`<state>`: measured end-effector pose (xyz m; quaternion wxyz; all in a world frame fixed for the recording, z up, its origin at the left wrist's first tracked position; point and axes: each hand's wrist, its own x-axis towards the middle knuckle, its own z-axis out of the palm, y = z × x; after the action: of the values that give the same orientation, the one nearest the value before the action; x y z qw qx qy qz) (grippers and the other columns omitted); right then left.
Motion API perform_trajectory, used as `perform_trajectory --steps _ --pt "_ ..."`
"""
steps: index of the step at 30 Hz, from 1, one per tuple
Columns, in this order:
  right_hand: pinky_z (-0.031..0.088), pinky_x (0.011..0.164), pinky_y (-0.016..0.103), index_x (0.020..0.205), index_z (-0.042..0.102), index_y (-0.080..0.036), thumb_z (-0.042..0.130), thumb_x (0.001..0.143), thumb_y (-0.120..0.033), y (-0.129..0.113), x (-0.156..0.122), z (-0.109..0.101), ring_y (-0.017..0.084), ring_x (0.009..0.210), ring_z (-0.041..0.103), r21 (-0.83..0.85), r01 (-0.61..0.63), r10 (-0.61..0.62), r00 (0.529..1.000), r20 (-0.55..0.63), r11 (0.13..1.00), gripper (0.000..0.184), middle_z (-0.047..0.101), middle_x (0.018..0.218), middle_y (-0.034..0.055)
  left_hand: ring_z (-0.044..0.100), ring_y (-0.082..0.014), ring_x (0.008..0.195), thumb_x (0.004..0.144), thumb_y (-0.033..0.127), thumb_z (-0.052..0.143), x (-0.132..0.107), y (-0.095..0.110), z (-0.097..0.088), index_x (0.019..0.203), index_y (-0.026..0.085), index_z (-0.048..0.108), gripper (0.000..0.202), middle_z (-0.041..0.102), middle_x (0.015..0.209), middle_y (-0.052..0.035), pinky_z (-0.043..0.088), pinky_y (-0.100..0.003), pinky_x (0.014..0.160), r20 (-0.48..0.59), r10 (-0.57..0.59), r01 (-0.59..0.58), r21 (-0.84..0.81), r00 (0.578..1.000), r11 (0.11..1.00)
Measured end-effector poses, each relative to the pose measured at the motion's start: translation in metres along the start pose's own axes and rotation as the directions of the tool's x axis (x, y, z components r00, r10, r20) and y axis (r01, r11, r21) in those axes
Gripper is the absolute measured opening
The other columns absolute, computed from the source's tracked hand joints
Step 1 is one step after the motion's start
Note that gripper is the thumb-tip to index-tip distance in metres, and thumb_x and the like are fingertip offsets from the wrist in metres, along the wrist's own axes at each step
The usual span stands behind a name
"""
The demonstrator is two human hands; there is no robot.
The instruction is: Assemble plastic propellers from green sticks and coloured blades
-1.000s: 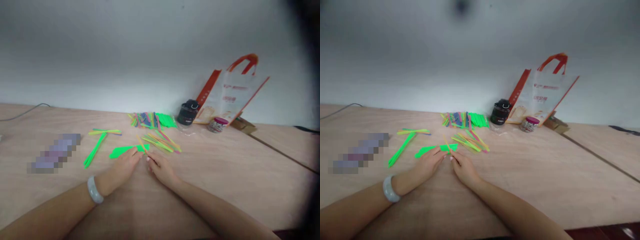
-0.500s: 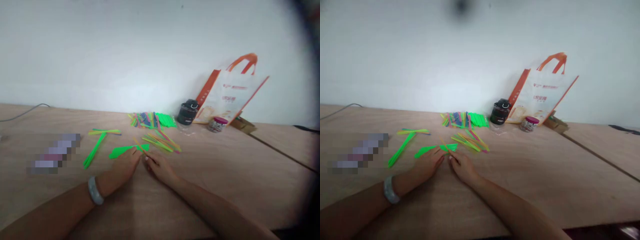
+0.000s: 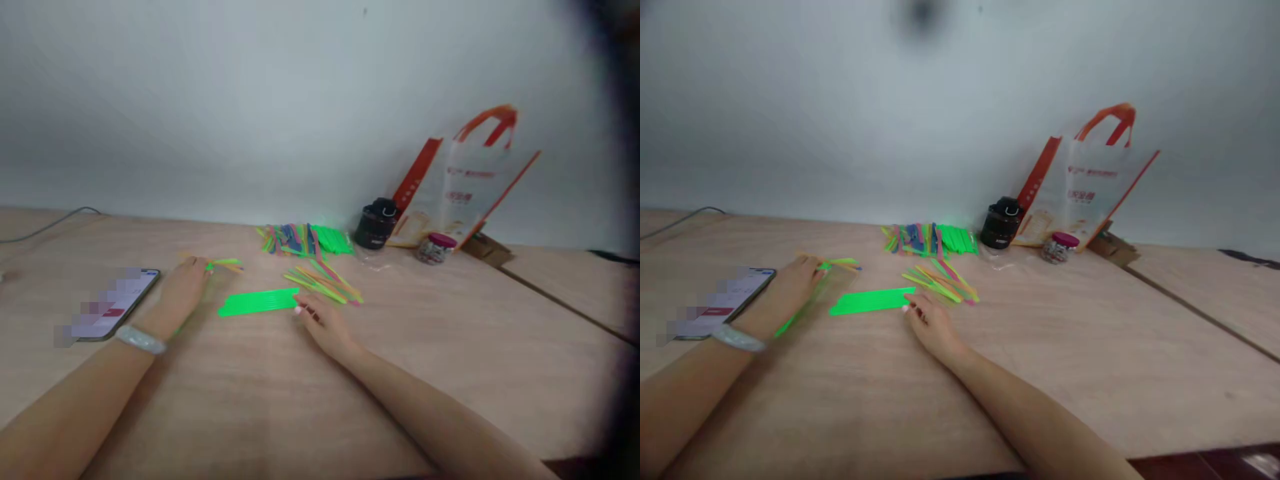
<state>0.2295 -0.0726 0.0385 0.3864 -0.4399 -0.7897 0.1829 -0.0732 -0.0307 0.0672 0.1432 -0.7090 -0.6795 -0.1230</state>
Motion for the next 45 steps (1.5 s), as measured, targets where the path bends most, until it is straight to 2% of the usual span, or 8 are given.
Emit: perform_trajectory --steps 6,11,16,22,25,28,35,45 --pt "0.047 0.069 0.03 0.107 0.065 -0.02 0.046 0.088 -0.03 0.012 0.006 -0.007 0.018 0.078 0.058 -0.057 0.007 -0.01 0.999 -0.047 0.998 0.029 0.065 0.089 0.006 0.061 -0.0249 0.092 0.088 0.027 0.042 0.005 -0.016 0.017 0.103 0.011 0.054 0.025 0.06 0.102 -0.0138 0.048 -0.033 0.075 0.078 -0.048 0.052 -0.05 0.996 0.997" --pt "0.046 0.075 0.031 0.105 0.065 -0.018 0.043 0.088 -0.027 0.038 0.016 -0.025 0.019 0.086 0.057 -0.21 -0.029 -0.001 0.99 -0.141 0.977 0.029 0.064 0.098 0.0079 0.061 -0.0249 0.091 0.088 0.028 0.042 0.004 -0.014 0.015 0.102 0.012 0.055 0.025 0.061 0.101 -0.0127 0.048 -0.032 0.073 0.087 -0.071 0.076 -0.06 0.994 0.995" --pt "0.044 0.083 0.033 0.1 0.066 -0.015 0.046 0.084 -0.02 0.064 0.023 -0.042 0.021 0.091 0.055 -0.455 -0.106 0.034 0.986 -0.164 0.884 0.026 0.062 0.093 0.0097 0.06 -0.0262 0.09 0.089 0.029 0.042 0.001 -0.009 0.007 0.102 0.011 0.055 0.026 0.059 0.099 -0.0132 0.047 -0.034 0.074 0.052 -0.048 0.049 -0.012 0.998 0.999" --pt "0.042 0.084 0.033 0.098 0.067 -0.016 0.049 0.085 -0.023 0.068 0.026 -0.039 0.021 0.093 0.053 -0.598 -0.091 0.054 0.995 -0.08 0.796 0.024 0.062 0.093 0.0095 0.056 -0.0258 0.093 0.091 0.03 0.042 -0.009 0.021 -0.003 0.102 0.012 0.057 0.026 0.058 0.098 -0.0122 0.045 -0.038 0.081 -0.121 0.166 -0.178 -0.093 0.979 0.98" --pt "0.04 0.086 0.032 0.102 0.066 -0.017 0.049 0.086 -0.024 0.067 0.026 -0.037 0.021 0.095 0.052 -0.636 -0.064 0.044 0.998 -0.047 0.769 0.025 0.062 0.096 0.0092 0.053 -0.0237 0.101 0.092 0.03 0.042 -0.022 0.049 -0.004 0.107 0.016 0.058 0.026 0.059 0.104 -0.01 0.043 -0.039 0.089 -0.173 0.386 -0.415 -0.186 0.906 0.891" --pt "0.039 0.087 0.032 0.104 0.066 -0.016 0.045 0.088 -0.022 0.07 0.028 -0.041 0.021 0.096 0.052 -0.655 -0.119 0.07 0.992 -0.1 0.746 0.027 0.062 0.099 0.0098 0.052 -0.0219 0.102 0.092 0.03 0.044 -0.035 0.075 -0.002 0.112 0.017 0.057 0.027 0.058 0.108 -0.0083 0.042 -0.038 0.09 -0.114 0.555 -0.566 -0.207 0.824 0.798" --pt "0.038 0.084 0.03 0.094 0.068 -0.015 0.047 0.088 -0.025 0.079 0.031 -0.049 0.021 0.093 0.053 -0.674 -0.227 0.195 0.973 -0.125 0.703 0.025 0.063 0.097 0.0103 0.049 -0.0229 0.102 0.092 0.025 0.044 -0.044 0.097 0.005 0.106 0.018 0.061 0.023 0.057 0.108 -0.0082 0.045 -0.035 0.083 0.011 0.609 -0.593 -0.214 0.793 0.776" --pt "0.039 0.082 0.031 0.088 0.067 -0.013 0.049 0.086 -0.024 0.078 0.033 -0.046 0.021 0.091 0.055 -0.663 -0.233 0.204 0.971 -0.123 0.712 0.022 0.063 0.092 0.0106 0.051 -0.0206 0.092 0.091 0.031 0.047 -0.044 0.1 0.011 0.094 0.017 0.061 0.02 0.057 0.096 -0.0065 0.045 -0.036 0.08 -0.04 0.591 -0.571 -0.316 0.806 0.757"
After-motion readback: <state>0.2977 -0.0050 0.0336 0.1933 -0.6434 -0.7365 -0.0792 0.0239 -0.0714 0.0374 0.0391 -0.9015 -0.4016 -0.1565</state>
